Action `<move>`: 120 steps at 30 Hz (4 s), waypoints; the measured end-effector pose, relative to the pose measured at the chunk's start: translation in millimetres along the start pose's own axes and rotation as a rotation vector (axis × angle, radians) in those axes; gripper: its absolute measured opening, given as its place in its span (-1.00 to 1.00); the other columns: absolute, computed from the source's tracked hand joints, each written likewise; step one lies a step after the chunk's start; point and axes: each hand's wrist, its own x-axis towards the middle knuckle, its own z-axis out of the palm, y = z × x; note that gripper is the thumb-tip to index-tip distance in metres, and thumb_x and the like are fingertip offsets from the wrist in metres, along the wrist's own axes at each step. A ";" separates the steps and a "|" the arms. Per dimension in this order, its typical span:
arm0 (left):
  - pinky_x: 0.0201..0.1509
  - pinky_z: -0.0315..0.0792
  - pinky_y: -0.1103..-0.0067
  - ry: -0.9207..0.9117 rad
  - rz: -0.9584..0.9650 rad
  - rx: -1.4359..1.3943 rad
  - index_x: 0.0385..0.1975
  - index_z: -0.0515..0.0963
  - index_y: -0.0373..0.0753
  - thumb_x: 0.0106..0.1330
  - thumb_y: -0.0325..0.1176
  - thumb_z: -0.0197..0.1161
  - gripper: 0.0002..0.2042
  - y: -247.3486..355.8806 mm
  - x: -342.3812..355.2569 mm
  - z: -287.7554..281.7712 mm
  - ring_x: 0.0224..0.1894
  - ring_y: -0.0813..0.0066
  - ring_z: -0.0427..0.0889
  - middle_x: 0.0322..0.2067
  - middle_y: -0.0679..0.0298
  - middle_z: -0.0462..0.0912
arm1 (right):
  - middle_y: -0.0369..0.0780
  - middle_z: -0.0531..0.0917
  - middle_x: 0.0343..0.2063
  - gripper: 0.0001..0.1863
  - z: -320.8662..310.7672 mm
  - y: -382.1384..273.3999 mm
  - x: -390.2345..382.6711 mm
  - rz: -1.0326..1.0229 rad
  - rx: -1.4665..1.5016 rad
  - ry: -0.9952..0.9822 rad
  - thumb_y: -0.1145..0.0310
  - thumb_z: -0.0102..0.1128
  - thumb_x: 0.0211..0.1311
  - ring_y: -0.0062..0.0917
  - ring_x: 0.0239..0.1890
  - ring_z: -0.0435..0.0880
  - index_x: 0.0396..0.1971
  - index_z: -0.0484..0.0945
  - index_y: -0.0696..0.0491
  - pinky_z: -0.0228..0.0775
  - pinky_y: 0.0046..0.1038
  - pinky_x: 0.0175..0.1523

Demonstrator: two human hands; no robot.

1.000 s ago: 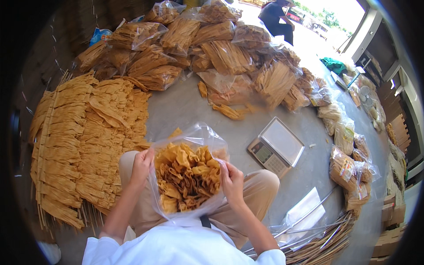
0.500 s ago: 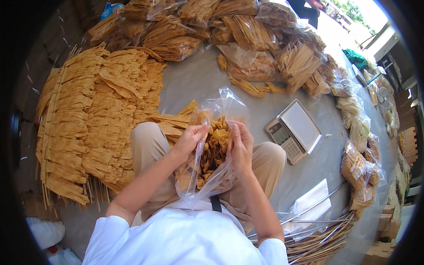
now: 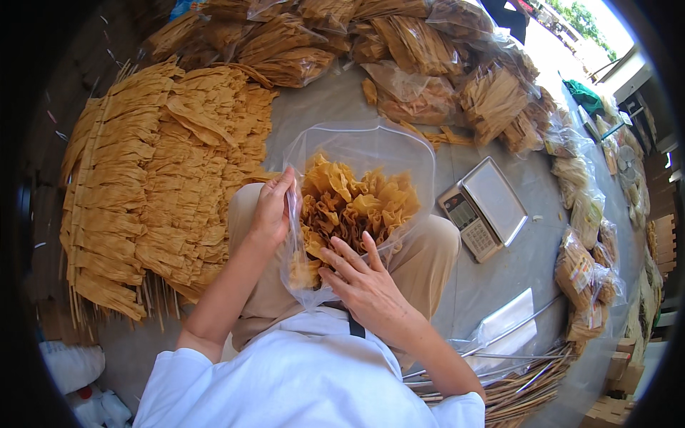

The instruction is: The person sorts long strips of dried food by hand, gathers them into bundles, and places them into plastic bags. They also use two wooden rods to lift a large batch of strips from a pile on the floor.

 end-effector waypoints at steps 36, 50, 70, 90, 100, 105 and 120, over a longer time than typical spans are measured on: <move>-0.61 0.34 0.46 -0.406 0.861 1.465 -0.60 0.48 -0.24 0.07 -0.41 0.27 -0.88 -2.5 -186.2 -31.2 -0.70 0.33 0.47 -0.75 0.26 0.42 | -0.17 0.45 -0.13 -0.73 -1.5 -26.8 11.1 -0.306 0.205 0.054 0.51 0.23 -0.14 -0.35 0.00 0.42 -0.32 0.54 0.12 0.06 -0.12 0.29; -0.58 0.37 0.38 -0.434 0.652 1.370 -0.69 0.44 -0.27 0.06 -0.44 0.21 -0.84 -2.3 -184.0 -34.7 -0.67 0.20 0.50 -0.71 0.15 0.48 | -0.09 0.40 0.08 -0.76 8.0 -27.9 35.1 -0.444 0.209 -0.171 0.44 0.26 -0.22 -0.25 0.26 0.20 -0.43 0.61 0.15 -0.09 -0.07 0.36; -0.63 0.20 0.43 -0.508 0.115 1.110 -0.76 0.38 -0.37 0.14 -0.40 0.20 -0.72 0.6 -191.0 -59.1 -0.77 0.26 0.34 -0.80 0.06 0.35 | -0.23 0.49 -0.22 -0.76 23.7 16.9 49.7 -0.473 0.009 -0.091 0.46 0.26 -0.27 -0.41 0.01 0.38 -0.45 0.58 0.12 -0.11 -0.14 0.36; -0.64 0.21 0.49 -0.605 0.100 1.082 -0.73 0.41 -0.41 0.13 -0.39 0.23 -0.72 9.6 -141.5 6.1 -0.77 0.52 0.31 -0.84 0.12 0.31 | -0.23 0.46 -0.22 -0.81 -11.9 8.9 24.6 -0.378 0.002 -0.062 0.42 0.08 -0.06 -0.42 -0.01 0.39 -0.37 0.46 0.09 -0.08 -0.20 0.37; -0.65 0.16 0.52 -0.535 0.092 0.956 -0.68 0.47 -0.42 0.13 -0.44 0.24 -0.78 1.8 -184.6 -4.0 -0.78 0.53 0.21 -0.83 0.13 0.33 | -0.20 0.42 0.04 -0.66 -33.8 -17.1 8.6 -0.297 0.211 -0.182 0.49 0.25 -0.13 -0.33 0.21 0.25 -0.24 0.48 0.07 -0.26 -0.01 0.39; -0.65 0.16 0.51 -0.511 0.098 1.026 -0.67 0.48 -0.41 0.14 -0.42 0.23 -0.78 1.3 -189.2 -12.6 -0.78 0.52 0.22 -0.84 0.15 0.35 | -0.21 0.41 0.08 -0.62 -31.5 -24.2 18.0 -0.372 0.201 -0.213 0.45 0.33 -0.19 -0.32 0.25 0.21 -0.25 0.54 0.08 -0.30 0.02 0.38; -0.68 0.10 0.51 -0.428 0.114 0.995 -0.75 0.43 -0.42 0.11 -0.41 0.27 -0.72 -9.3 -190.1 -18.0 -0.79 0.58 0.18 -0.87 0.17 0.31 | -0.25 0.48 -0.34 -0.80 -0.5 -10.3 31.1 -0.507 0.076 -0.246 0.49 0.20 -0.13 -0.43 -0.02 0.42 -0.40 0.53 0.06 -0.18 -0.12 0.38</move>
